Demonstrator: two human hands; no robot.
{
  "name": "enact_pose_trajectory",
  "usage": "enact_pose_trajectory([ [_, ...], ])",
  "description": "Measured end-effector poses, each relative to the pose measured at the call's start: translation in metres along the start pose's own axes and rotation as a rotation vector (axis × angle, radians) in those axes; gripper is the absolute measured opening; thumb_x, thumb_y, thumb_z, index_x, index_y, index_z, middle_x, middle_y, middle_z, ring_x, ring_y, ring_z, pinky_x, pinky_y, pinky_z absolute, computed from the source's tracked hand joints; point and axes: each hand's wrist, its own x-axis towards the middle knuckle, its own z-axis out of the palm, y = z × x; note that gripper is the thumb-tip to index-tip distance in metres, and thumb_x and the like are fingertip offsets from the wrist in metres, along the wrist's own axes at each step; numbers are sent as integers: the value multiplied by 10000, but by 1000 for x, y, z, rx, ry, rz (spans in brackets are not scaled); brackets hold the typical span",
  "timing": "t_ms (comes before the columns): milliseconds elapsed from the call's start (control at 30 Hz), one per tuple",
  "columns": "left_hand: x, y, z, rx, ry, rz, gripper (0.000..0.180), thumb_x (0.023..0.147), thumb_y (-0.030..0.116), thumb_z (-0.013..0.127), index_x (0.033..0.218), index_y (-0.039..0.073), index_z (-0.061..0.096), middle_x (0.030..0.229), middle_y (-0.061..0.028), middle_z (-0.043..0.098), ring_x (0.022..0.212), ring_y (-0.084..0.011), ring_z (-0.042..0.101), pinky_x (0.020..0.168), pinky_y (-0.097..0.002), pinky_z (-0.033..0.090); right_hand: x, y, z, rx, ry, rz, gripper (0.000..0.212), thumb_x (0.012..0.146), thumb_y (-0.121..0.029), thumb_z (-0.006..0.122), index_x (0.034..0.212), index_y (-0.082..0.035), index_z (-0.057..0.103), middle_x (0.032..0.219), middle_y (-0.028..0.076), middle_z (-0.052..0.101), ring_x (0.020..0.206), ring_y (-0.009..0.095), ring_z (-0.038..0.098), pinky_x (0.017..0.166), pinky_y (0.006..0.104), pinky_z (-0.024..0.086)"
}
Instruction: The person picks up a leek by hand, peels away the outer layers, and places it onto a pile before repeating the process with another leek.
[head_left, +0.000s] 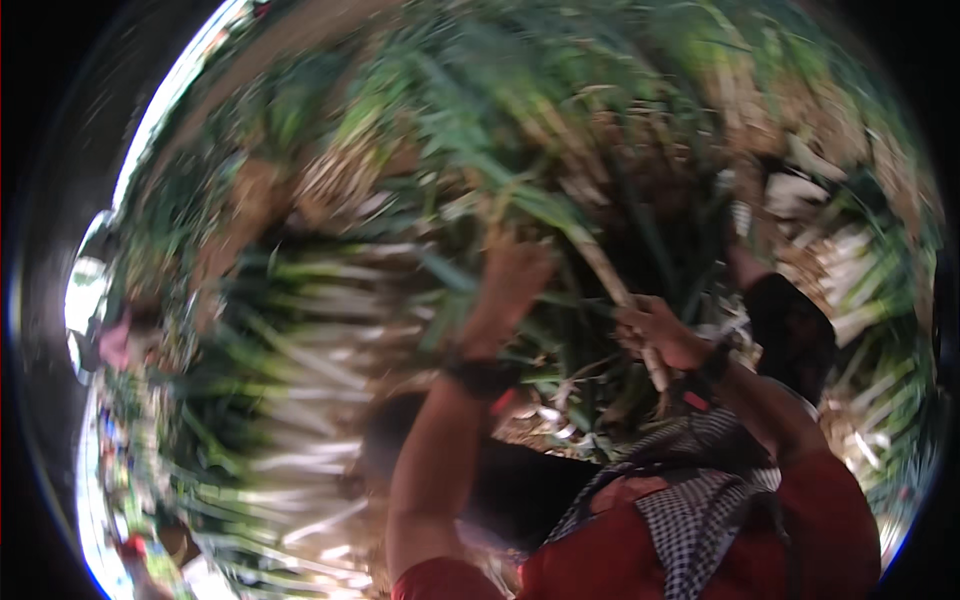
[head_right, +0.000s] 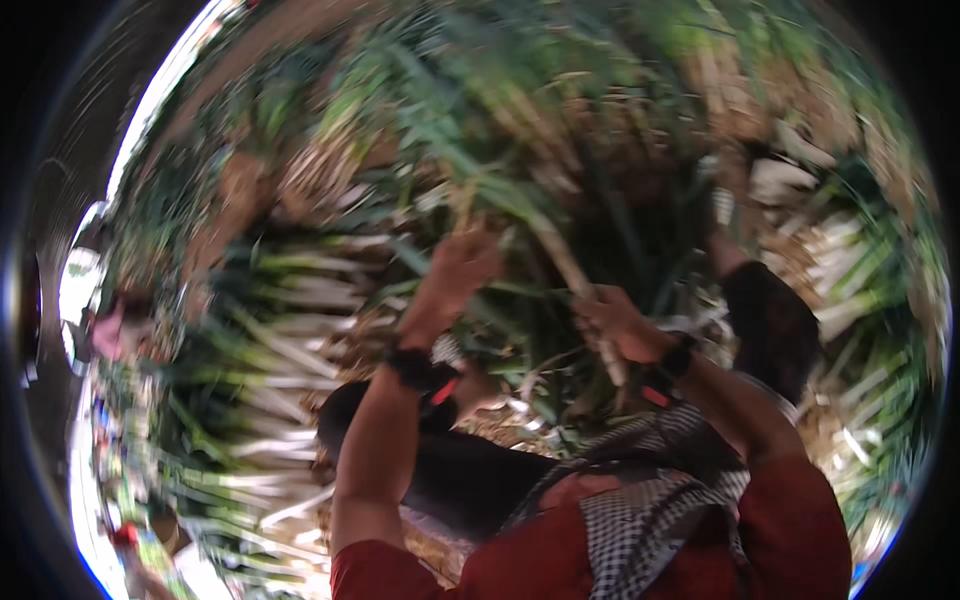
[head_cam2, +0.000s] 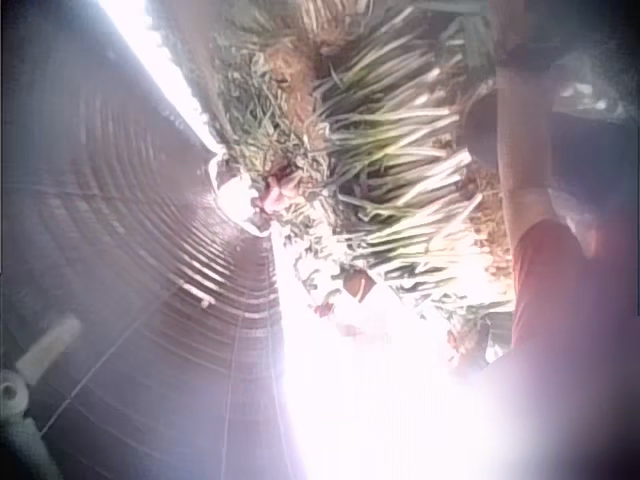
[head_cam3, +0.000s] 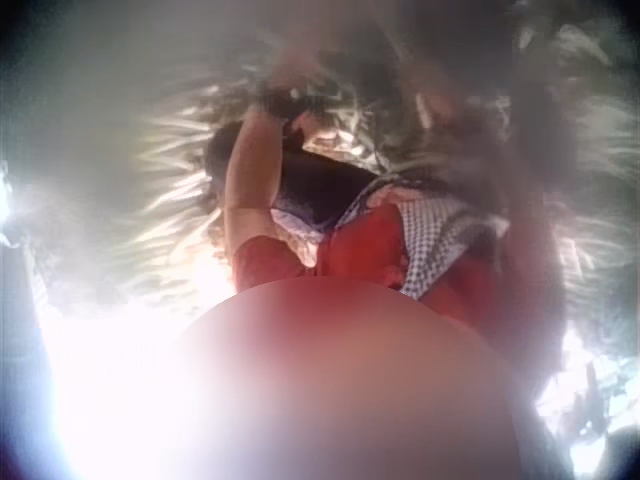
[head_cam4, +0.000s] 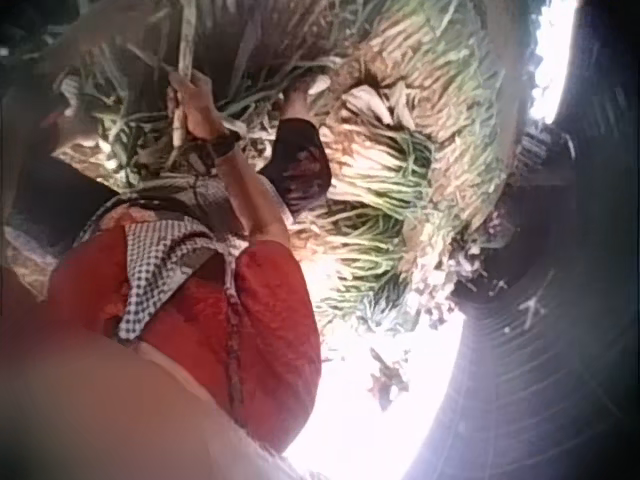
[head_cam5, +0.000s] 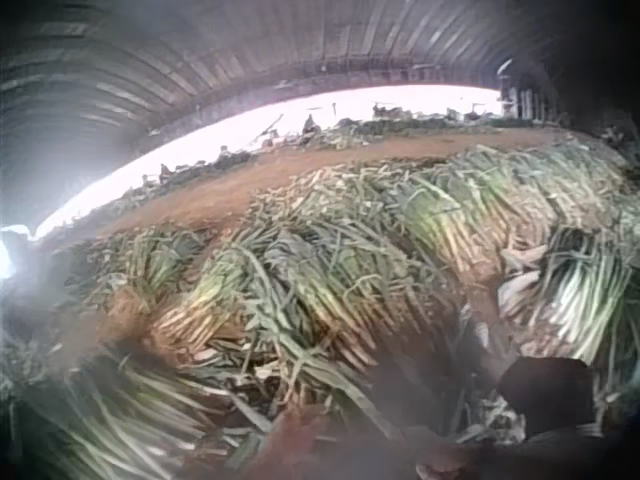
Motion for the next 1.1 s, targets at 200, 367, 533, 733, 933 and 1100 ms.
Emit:
enact_pose_trajectory([
  [200, 22, 46, 21, -591, 164, -366, 377, 936, 356, 558, 1128, 34, 590, 979, -93, 679, 837, -186, 650, 736, -313, 516, -99, -51, 32, -81, 26, -81, 202, 956, -252, 545, 914, -57, 515, 674, -31, 501, 509, 58, 468, 455, 215, 409],
  [367, 29, 75, 15, -939, 127, -123, 488, 911, 428, 614, 1199, 41, 541, 1092, -112, 631, 962, -239, 619, 818, -383, 512, -123, -36, 34, -195, 93, -211, 158, 941, -183, 564, 960, -38, 505, 668, -9, 500, 538, 105, 492, 487, 266, 401],
  [533, 30, 127, 31, -974, 123, -25, 468, 905, 371, 641, 1227, 47, 539, 1108, -113, 627, 1050, -270, 604, 873, -409, 506, -74, 6, 4, -706, 341, -577, 214, 894, -138, 604, 975, -14, 449, 670, 117, 499, 619, 273, 539, 563, 369, 415],
  [733, 38, 108, 28, -1134, 260, 93, 392, 934, 223, 611, 1259, 25, 517, 1153, -142, 610, 1090, -295, 592, 930, -446, 487, -29, -6, 27, -666, 383, -708, 202, 931, -160, 568, 934, -16, 426, 675, 179, 510, 590, 234, 526, 538, 374, 409],
  [933, 33, 100, 18, -1114, 479, 50, 201, 873, 205, 697, 1017, 82, 630, 942, -51, 669, 823, -180, 642, 722, -337, 510, -9, -10, 50, -178, 58, -424, 156, 968, -165, 524, 859, -74, 460, 611, -46, 430, 509, 58, 404, 449, 247, 313],
  [1100, 39, 112, 19, -1129, 488, 103, 195, 860, 185, 703, 1017, 95, 632, 957, -23, 664, 831, -151, 623, 683, -323, 504, -19, -19, 52, 70, -235, -263, 182, 974, -207, 537, 847, -92, 474, 569, -56, 399, 445, 32, 366, 386, 218, 269],
])
